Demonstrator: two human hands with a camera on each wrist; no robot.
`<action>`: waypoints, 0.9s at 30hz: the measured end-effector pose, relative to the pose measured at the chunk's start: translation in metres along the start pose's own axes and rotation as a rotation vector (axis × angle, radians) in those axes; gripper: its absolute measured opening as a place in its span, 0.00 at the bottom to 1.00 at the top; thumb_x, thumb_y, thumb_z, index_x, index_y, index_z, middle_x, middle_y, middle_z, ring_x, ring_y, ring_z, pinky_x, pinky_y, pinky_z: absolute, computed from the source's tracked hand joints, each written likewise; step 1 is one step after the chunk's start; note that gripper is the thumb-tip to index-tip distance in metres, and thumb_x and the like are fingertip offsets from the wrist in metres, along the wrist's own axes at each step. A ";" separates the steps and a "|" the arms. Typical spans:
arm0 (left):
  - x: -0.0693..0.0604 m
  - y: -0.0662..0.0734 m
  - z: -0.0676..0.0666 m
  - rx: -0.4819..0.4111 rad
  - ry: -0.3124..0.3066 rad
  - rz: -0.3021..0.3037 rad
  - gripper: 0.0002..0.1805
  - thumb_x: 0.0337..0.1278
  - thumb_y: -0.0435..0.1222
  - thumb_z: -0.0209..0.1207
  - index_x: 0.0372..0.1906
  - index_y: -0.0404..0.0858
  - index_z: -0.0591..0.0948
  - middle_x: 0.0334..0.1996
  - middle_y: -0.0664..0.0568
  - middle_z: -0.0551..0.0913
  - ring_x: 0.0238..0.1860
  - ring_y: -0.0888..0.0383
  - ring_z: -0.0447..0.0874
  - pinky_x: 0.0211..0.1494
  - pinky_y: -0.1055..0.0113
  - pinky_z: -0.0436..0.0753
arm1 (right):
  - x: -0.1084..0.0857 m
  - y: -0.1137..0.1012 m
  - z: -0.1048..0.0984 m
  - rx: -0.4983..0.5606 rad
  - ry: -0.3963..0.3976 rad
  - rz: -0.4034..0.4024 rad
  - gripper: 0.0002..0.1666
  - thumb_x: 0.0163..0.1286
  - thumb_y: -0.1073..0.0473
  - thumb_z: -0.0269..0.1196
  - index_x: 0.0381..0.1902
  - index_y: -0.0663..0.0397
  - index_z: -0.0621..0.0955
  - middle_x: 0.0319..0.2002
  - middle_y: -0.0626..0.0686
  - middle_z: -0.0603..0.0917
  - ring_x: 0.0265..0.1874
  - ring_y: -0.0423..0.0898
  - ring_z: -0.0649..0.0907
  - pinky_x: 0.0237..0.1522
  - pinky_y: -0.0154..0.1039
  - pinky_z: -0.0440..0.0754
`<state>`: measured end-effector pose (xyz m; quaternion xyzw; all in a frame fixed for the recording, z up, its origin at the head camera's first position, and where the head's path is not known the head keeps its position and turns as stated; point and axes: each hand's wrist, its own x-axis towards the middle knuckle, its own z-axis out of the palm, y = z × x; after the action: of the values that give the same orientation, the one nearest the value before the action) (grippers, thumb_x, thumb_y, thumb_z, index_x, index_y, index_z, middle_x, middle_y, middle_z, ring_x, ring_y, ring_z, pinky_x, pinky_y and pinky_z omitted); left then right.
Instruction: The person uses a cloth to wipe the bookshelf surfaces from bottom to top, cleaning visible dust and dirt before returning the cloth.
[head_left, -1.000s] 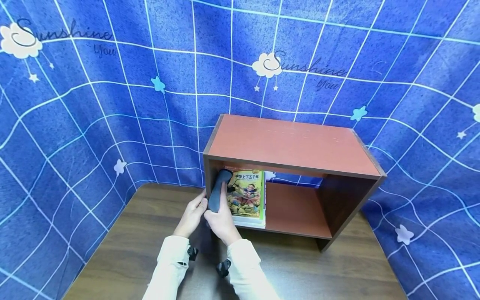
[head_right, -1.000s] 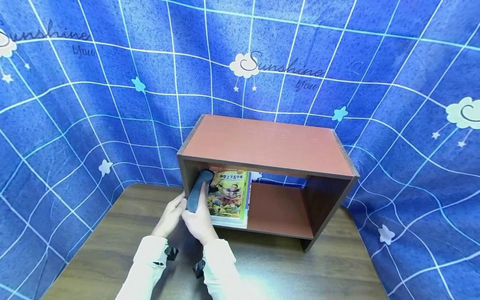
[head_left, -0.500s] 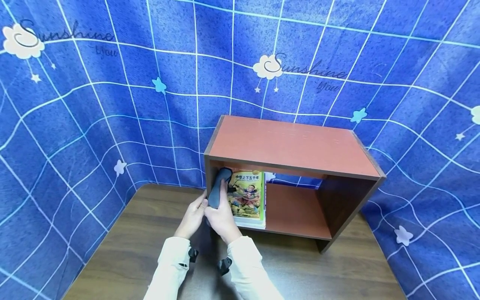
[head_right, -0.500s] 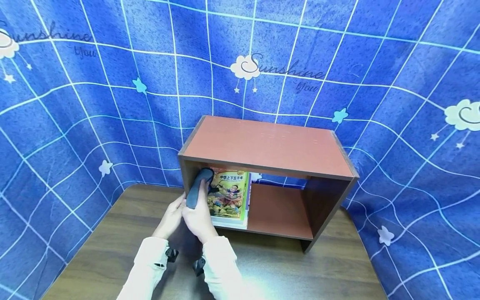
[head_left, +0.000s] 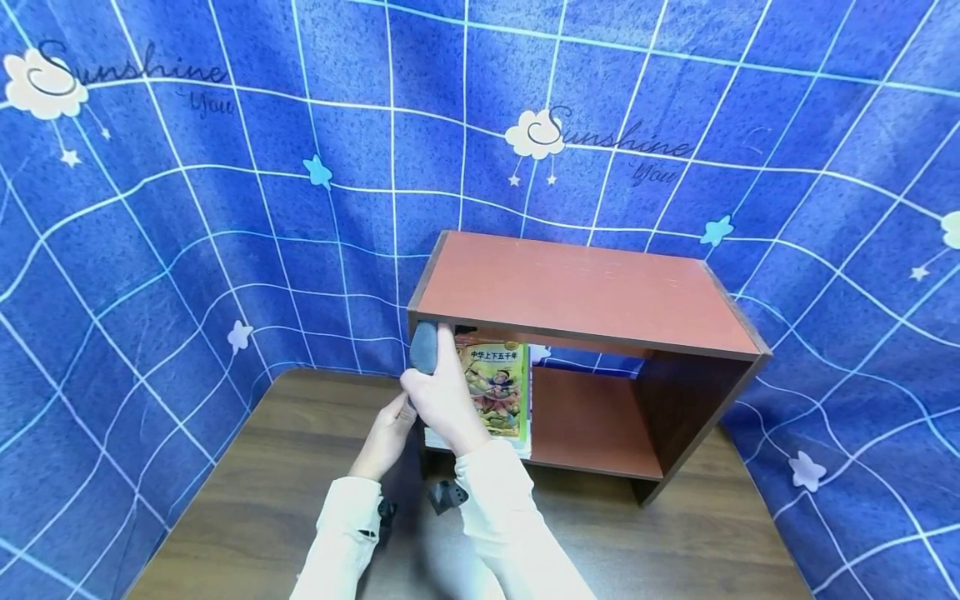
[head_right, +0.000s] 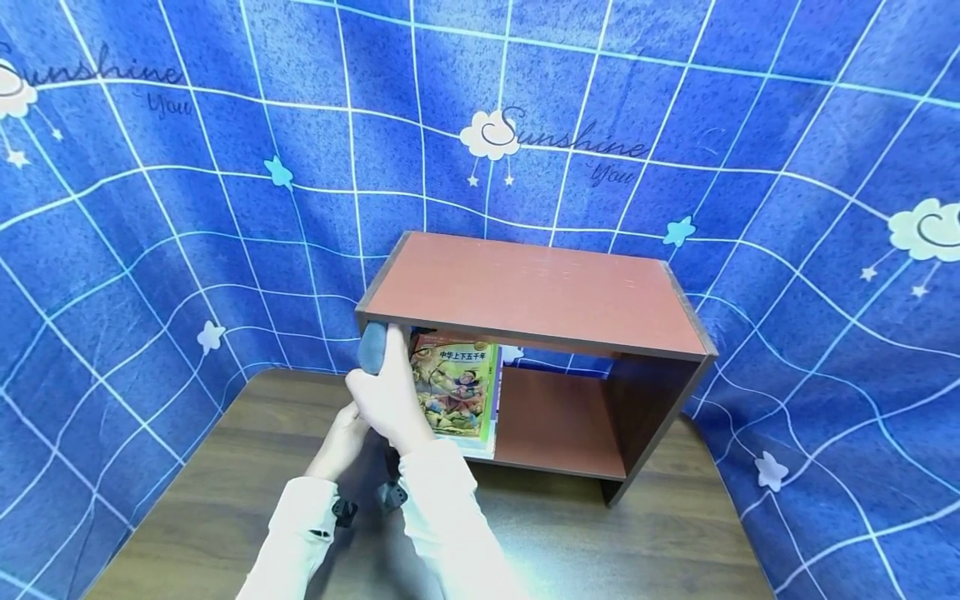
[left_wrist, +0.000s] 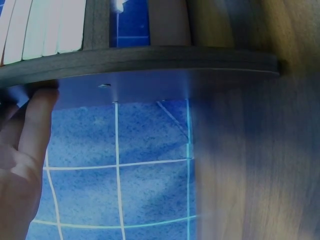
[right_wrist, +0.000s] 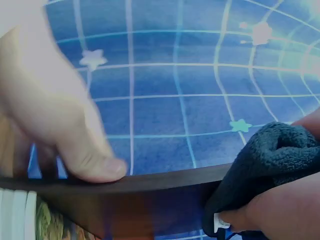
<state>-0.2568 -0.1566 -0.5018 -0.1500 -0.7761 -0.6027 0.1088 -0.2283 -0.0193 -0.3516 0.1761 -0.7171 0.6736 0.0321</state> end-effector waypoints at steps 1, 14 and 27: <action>0.000 0.000 0.000 0.008 -0.002 0.008 0.26 0.81 0.40 0.42 0.74 0.29 0.66 0.70 0.36 0.69 0.72 0.40 0.63 0.72 0.46 0.60 | 0.000 -0.002 0.000 -0.003 0.002 -0.002 0.57 0.60 0.66 0.55 0.82 0.48 0.42 0.81 0.50 0.45 0.77 0.43 0.50 0.72 0.48 0.54; -0.002 0.001 0.001 0.026 0.027 0.013 0.27 0.81 0.42 0.41 0.69 0.27 0.71 0.65 0.34 0.75 0.67 0.38 0.70 0.68 0.45 0.68 | -0.005 0.025 0.003 -0.024 -0.003 -0.062 0.62 0.59 0.68 0.56 0.82 0.35 0.37 0.81 0.43 0.37 0.78 0.42 0.45 0.73 0.48 0.52; 0.000 0.000 -0.001 0.008 0.039 0.003 0.24 0.78 0.30 0.45 0.72 0.24 0.64 0.70 0.32 0.67 0.71 0.37 0.62 0.71 0.46 0.60 | -0.022 0.101 0.012 -0.033 0.012 0.029 0.60 0.65 0.63 0.61 0.82 0.40 0.37 0.81 0.51 0.36 0.78 0.49 0.46 0.74 0.51 0.50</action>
<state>-0.2563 -0.1572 -0.5016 -0.1388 -0.7761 -0.6022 0.1255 -0.2349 -0.0238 -0.4553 0.1611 -0.7303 0.6632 0.0295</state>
